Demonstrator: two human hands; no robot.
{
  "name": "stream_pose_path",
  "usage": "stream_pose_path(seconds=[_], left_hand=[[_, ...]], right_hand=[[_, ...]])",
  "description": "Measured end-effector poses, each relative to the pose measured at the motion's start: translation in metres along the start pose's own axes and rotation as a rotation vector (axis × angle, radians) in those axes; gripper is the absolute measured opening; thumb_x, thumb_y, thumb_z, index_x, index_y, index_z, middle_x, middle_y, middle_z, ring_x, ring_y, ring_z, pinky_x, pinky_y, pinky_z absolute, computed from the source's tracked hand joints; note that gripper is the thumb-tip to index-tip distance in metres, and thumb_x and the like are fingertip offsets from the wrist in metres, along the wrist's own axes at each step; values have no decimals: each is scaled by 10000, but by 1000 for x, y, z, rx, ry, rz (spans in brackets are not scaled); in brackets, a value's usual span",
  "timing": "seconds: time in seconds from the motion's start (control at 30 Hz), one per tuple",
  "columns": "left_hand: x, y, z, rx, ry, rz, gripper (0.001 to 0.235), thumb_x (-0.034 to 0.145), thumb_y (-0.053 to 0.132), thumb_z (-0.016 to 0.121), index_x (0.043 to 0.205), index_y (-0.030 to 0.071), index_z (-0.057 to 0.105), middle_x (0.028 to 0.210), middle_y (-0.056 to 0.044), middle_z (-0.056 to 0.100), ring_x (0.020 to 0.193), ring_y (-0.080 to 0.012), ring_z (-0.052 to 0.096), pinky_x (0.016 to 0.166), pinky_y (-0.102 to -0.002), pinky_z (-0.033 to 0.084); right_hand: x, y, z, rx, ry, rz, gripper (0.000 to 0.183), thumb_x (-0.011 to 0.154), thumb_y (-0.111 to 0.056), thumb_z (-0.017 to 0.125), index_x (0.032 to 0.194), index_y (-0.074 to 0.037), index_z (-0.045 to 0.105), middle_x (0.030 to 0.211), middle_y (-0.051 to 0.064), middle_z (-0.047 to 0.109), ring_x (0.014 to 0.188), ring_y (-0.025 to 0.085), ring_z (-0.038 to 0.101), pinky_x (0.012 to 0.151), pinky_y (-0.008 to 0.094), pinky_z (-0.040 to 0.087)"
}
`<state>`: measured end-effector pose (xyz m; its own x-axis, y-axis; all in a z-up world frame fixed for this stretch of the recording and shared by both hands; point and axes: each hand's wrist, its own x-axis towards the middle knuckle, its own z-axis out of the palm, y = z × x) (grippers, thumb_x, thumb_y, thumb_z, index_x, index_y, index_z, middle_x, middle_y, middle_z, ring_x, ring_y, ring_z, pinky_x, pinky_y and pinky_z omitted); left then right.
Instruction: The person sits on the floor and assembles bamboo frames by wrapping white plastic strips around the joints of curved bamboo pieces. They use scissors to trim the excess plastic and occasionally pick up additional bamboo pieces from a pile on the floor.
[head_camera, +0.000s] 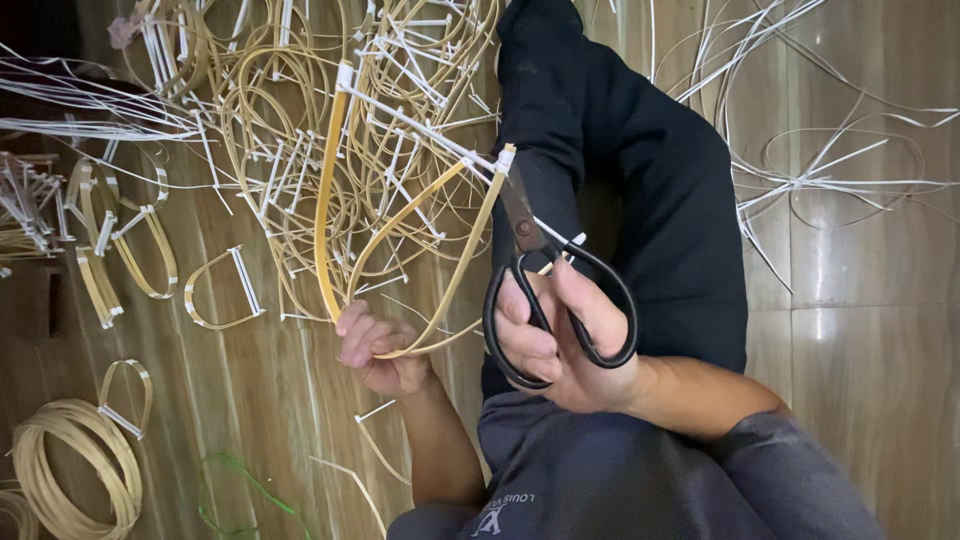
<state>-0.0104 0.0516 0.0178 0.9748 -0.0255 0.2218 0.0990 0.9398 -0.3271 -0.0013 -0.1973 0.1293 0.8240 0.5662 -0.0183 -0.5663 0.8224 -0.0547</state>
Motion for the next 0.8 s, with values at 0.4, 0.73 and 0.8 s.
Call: stream_pose_path(seconds=[0.4, 0.73, 0.8], left_hand=[[-1, 2, -7, 48, -20, -29, 200, 1023, -50, 593, 1095, 114, 506, 872, 7, 625, 908, -167, 668, 1006, -425, 542], [13, 36, 24, -18, -111, 64, 109, 1130, 77, 538, 1034, 54, 584, 923, -38, 668, 992, -206, 696, 1129, -484, 511], [14, 32, 32, -79, -102, 96, 63, 1100, 72, 566, 1067, 27, 596, 974, -62, 677, 1027, -215, 692, 1136, -490, 495]], right_hand=[[3, -6, 12, 200, -135, -21, 396, 1171, -409, 361, 956, -99, 484, 651, -88, 412, 481, -4, 365, 447, 154, 318], [-11, -7, -20, -35, -21, 24, 384, 1124, -411, 439, 930, -84, 494, 619, -70, 437, 446, 23, 360, 418, 196, 310], [-15, -4, -31, -249, 9, 20, 381, 1115, -412, 497, 935, -76, 504, 628, -49, 457, 458, 44, 351, 420, 204, 297]])
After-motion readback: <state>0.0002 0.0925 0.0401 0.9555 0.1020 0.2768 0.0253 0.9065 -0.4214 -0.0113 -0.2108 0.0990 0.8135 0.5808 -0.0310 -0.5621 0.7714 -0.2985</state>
